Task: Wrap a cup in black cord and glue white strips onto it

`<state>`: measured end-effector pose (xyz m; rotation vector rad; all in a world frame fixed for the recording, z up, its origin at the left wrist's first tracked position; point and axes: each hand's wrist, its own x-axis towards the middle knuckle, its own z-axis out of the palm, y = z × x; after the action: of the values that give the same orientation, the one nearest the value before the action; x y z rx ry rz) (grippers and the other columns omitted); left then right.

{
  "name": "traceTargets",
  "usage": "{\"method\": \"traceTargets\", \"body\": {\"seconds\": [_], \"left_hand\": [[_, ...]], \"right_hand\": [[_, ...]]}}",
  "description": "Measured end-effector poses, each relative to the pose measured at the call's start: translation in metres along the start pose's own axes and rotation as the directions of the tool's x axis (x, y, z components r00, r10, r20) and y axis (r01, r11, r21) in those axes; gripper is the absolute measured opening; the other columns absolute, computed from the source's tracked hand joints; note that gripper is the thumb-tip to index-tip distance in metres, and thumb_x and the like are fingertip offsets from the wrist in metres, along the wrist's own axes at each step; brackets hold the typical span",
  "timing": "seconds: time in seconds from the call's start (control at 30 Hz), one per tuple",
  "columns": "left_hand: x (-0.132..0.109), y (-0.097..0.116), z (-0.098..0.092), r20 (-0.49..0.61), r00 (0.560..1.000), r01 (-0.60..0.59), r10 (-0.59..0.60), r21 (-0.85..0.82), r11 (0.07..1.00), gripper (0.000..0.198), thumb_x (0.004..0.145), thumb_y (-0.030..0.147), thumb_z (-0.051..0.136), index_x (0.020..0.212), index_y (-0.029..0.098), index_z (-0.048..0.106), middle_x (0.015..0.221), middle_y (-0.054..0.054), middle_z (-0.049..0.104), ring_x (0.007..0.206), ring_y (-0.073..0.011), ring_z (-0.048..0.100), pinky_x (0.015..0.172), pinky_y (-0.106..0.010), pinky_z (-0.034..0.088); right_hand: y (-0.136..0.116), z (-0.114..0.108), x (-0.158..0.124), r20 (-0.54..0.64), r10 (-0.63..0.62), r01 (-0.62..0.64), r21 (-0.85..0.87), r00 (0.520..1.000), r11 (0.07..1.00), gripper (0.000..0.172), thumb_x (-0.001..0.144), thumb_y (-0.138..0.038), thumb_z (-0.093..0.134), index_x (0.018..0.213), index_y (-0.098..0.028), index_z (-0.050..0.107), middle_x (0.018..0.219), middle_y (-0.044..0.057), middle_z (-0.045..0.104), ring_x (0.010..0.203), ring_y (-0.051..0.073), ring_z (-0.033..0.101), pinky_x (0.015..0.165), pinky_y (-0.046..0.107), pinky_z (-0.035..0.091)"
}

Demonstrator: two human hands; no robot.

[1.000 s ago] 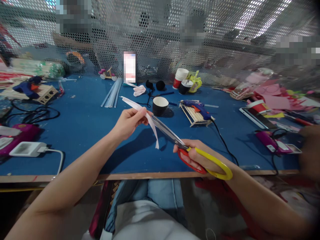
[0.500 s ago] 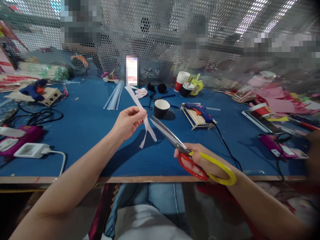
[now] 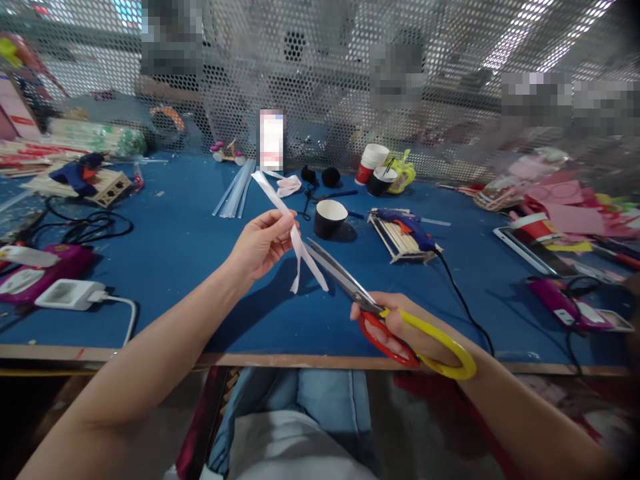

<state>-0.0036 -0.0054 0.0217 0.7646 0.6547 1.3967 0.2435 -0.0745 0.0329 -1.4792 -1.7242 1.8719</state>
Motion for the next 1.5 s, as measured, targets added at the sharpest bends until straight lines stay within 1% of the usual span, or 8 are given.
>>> {"method": "traceTargets", "body": {"seconds": [0.27, 0.53, 0.83, 1.03, 1.13, 1.23, 1.37, 1.5], "left_hand": [[-0.002, -0.001, 0.001, 0.014, 1.0, 0.008, -0.008, -0.012, 1.0, 0.019, 0.064, 0.021, 0.077, 0.075, 0.013, 0.065, 0.056, 0.005, 0.054, 0.05, -0.0041, 0.052, 0.055, -0.017, 0.05], [-0.003, 0.001, 0.003, 0.021, 0.999, 0.032, -0.032, -0.037, 0.999, 0.017, 0.065, 0.02, 0.077, 0.075, 0.013, 0.065, 0.057, 0.004, 0.054, 0.049, -0.0033, 0.051, 0.052, -0.016, 0.048], [-0.002, 0.002, 0.004, -0.017, 0.997, 0.069, -0.07, -0.039, 0.997, 0.01, 0.07, 0.019, 0.072, 0.075, 0.013, 0.066, 0.057, 0.003, 0.056, 0.049, -0.0046, 0.053, 0.051, -0.016, 0.049], [-0.004, -0.002, 0.005, -0.017, 0.999, 0.048, -0.048, -0.016, 0.999, 0.019, 0.064, 0.022, 0.077, 0.075, 0.012, 0.065, 0.057, 0.003, 0.057, 0.051, -0.005, 0.055, 0.053, -0.016, 0.05], [-0.004, -0.004, 0.004, 0.006, 1.0, 0.026, -0.026, 0.005, 1.0, 0.021, 0.063, 0.024, 0.078, 0.075, 0.013, 0.066, 0.054, 0.005, 0.055, 0.052, -0.0052, 0.055, 0.054, -0.017, 0.051], [-0.005, -0.006, 0.004, 0.014, 1.0, 0.007, -0.007, 0.015, 1.0, 0.02, 0.062, 0.025, 0.079, 0.074, 0.013, 0.066, 0.058, 0.004, 0.059, 0.054, -0.0054, 0.057, 0.056, -0.018, 0.052], [-0.006, -0.007, 0.005, 0.023, 0.999, -0.032, 0.032, 0.025, 0.999, 0.018, 0.063, 0.024, 0.078, 0.072, 0.014, 0.067, 0.064, 0.002, 0.063, 0.057, -0.0057, 0.059, 0.058, -0.018, 0.051], [-0.007, -0.008, 0.008, 0.02, 0.998, -0.066, 0.066, 0.034, 0.997, 0.018, 0.06, 0.023, 0.08, 0.07, 0.014, 0.068, 0.064, 0.002, 0.065, 0.056, -0.0061, 0.059, 0.055, -0.018, 0.05]], "right_hand": [[-0.003, 0.002, 0.002, -0.012, 0.033, -0.033, -0.008, 0.999, 0.999, 0.025, 0.073, -0.023, 0.037, 0.093, -0.018, 0.051, 0.047, -0.009, 0.039, 0.031, 0.004, 0.029, 0.032, 0.016, 0.026], [0.003, 0.0, 0.004, 0.003, 0.001, -0.001, -0.003, 1.0, 1.0, 0.025, 0.077, -0.024, 0.035, 0.095, -0.018, 0.051, 0.046, -0.009, 0.039, 0.032, 0.003, 0.029, 0.033, 0.015, 0.025], [0.0, 0.001, 0.003, 0.011, -0.031, 0.032, -0.024, 0.999, 0.999, 0.022, 0.077, -0.027, 0.039, 0.093, -0.017, 0.051, 0.048, -0.009, 0.039, 0.033, 0.003, 0.03, 0.032, 0.016, 0.027], [0.0, 0.003, 0.004, 0.01, -0.024, 0.024, 0.016, 1.0, 1.0, 0.022, 0.077, -0.025, 0.039, 0.093, -0.017, 0.052, 0.049, -0.008, 0.039, 0.032, 0.003, 0.028, 0.032, 0.015, 0.026], [0.005, 0.002, 0.007, 0.023, -0.082, 0.081, 0.051, 0.996, 0.995, 0.025, 0.084, -0.035, 0.041, 0.098, -0.018, 0.052, 0.053, -0.007, 0.041, 0.034, 0.003, 0.03, 0.031, 0.015, 0.027], [0.013, 0.0, 0.01, 0.053, -0.206, 0.198, 0.119, 0.977, 0.973, 0.039, 0.087, -0.052, 0.039, 0.102, -0.018, 0.052, 0.055, -0.006, 0.042, 0.035, 0.003, 0.029, 0.031, 0.015, 0.026], [0.019, 0.0, 0.014, 0.064, -0.263, 0.252, 0.148, 0.963, 0.956, 0.045, 0.088, -0.057, 0.038, 0.104, -0.017, 0.052, 0.055, -0.006, 0.042, 0.035, 0.003, 0.03, 0.031, 0.015, 0.028], [0.017, 0.002, 0.017, 0.067, -0.321, 0.304, 0.191, 0.945, 0.933, 0.055, 0.082, -0.066, 0.04, 0.103, -0.016, 0.053, 0.058, -0.005, 0.044, 0.036, 0.003, 0.031, 0.031, 0.015, 0.028]]}}
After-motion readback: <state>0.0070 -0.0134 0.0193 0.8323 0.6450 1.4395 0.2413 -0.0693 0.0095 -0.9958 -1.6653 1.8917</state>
